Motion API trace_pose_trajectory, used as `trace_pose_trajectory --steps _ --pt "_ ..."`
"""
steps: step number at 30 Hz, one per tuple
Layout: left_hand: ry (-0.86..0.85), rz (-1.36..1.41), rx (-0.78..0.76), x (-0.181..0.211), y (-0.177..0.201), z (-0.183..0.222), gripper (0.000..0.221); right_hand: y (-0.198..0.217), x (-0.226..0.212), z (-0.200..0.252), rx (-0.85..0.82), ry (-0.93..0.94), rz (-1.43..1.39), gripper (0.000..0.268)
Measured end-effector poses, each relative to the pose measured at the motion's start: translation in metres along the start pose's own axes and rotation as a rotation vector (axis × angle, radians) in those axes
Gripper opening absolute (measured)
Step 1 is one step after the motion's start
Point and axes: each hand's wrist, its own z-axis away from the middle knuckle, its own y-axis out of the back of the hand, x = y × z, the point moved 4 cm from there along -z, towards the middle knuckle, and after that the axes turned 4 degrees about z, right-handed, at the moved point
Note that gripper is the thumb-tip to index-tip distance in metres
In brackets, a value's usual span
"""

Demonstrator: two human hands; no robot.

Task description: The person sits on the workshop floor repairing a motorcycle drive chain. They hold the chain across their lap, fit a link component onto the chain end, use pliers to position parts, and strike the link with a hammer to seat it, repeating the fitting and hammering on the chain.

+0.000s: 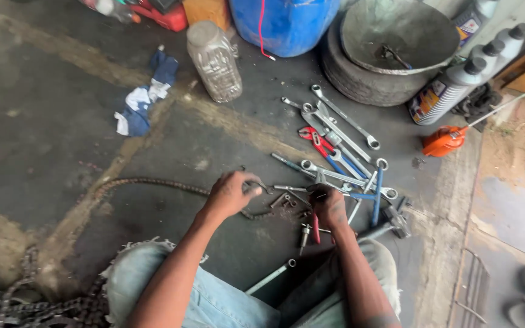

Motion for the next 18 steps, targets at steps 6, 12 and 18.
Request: trace_pose_trajectory --steps 6,12,18 --pt "0.082 -0.425 -0.543 -0.025 -0.048 0.019 0.056 -0.012 0.026 0.007 -0.189 -0.127 0.313 0.025" --pt "0.298 -0.570 -0.705 -0.043 -0.053 0.023 0.072 -0.034 0.009 0.013 -0.360 -0.263 0.603 0.055" --pt "0.215 -0.633 -0.612 -0.051 -0.051 0.015 0.076 -0.065 0.059 0.016 -0.299 -0.123 0.817 0.021"
